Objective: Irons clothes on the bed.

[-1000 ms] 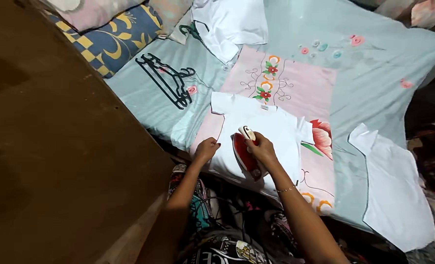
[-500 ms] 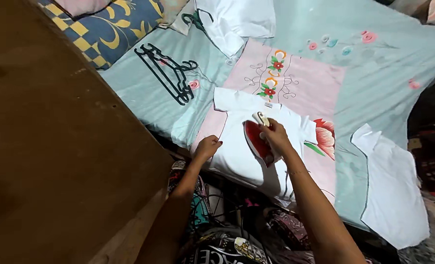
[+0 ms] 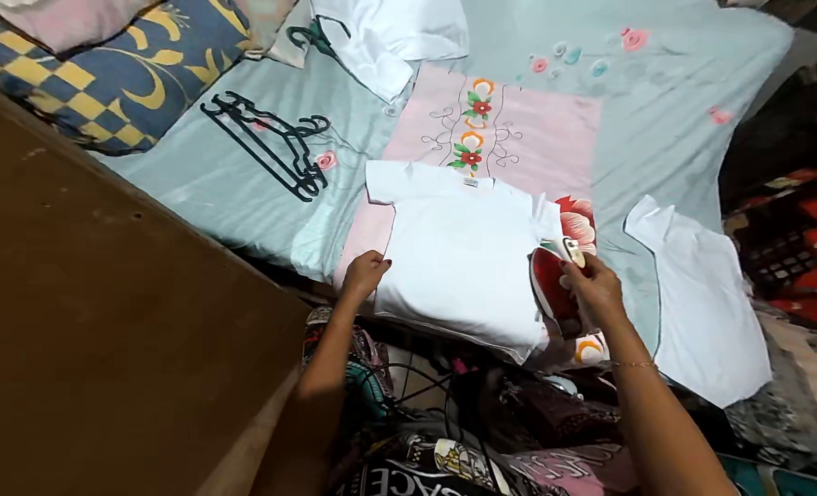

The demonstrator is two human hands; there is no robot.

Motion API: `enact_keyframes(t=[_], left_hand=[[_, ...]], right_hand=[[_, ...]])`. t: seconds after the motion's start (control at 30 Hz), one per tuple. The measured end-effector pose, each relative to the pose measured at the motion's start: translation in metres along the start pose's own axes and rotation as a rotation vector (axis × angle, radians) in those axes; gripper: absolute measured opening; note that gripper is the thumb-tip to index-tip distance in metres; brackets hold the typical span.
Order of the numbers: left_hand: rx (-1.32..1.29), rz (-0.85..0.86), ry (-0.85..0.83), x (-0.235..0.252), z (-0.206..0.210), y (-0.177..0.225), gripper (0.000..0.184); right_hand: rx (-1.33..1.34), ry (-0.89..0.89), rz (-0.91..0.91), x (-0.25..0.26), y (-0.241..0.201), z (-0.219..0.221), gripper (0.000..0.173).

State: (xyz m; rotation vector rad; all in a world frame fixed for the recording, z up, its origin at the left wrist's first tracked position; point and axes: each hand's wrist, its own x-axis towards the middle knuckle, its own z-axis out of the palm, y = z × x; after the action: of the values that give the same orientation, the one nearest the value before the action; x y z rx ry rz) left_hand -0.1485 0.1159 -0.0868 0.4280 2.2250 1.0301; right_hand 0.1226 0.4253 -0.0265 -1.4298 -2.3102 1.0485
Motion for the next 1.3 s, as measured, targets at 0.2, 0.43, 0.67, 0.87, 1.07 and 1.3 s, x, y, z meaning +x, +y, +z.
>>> enact_keyframes(t=[0.2, 0.43, 0.67, 0.87, 1.07, 1.3], left_hand=[[-0.008, -0.019, -0.007, -0.003, -0.001, 0.004, 0.029], [0.002, 0.004, 0.031, -0.006, 0.003, 0.001, 0.028], [-0.008, 0.005, 0.037, -0.011, 0.003, 0.005, 0.027], [-0.033, 0.016, -0.008, -0.021, -0.002, 0.011, 0.028], [-0.023, -0.024, -0.204, -0.039, -0.008, 0.006, 0.027], [-0.347, 0.027, -0.446, -0.052, -0.028, 0.029, 0.016]], right_hand=[[-0.267, 0.193, 0.059, 0.012, 0.010, -0.036, 0.050], [-0.646, 0.218, -0.069, 0.003, 0.069, 0.002, 0.043], [-0.631, 0.182, -0.155, 0.003, 0.077, 0.012, 0.039], [-0.566, 0.188, -0.269, -0.004, 0.052, 0.006, 0.038], [-0.477, -0.563, 0.175, -0.035, 0.013, 0.022, 0.059], [0.260, -0.560, 0.212, -0.033, 0.010, 0.017, 0.016]])
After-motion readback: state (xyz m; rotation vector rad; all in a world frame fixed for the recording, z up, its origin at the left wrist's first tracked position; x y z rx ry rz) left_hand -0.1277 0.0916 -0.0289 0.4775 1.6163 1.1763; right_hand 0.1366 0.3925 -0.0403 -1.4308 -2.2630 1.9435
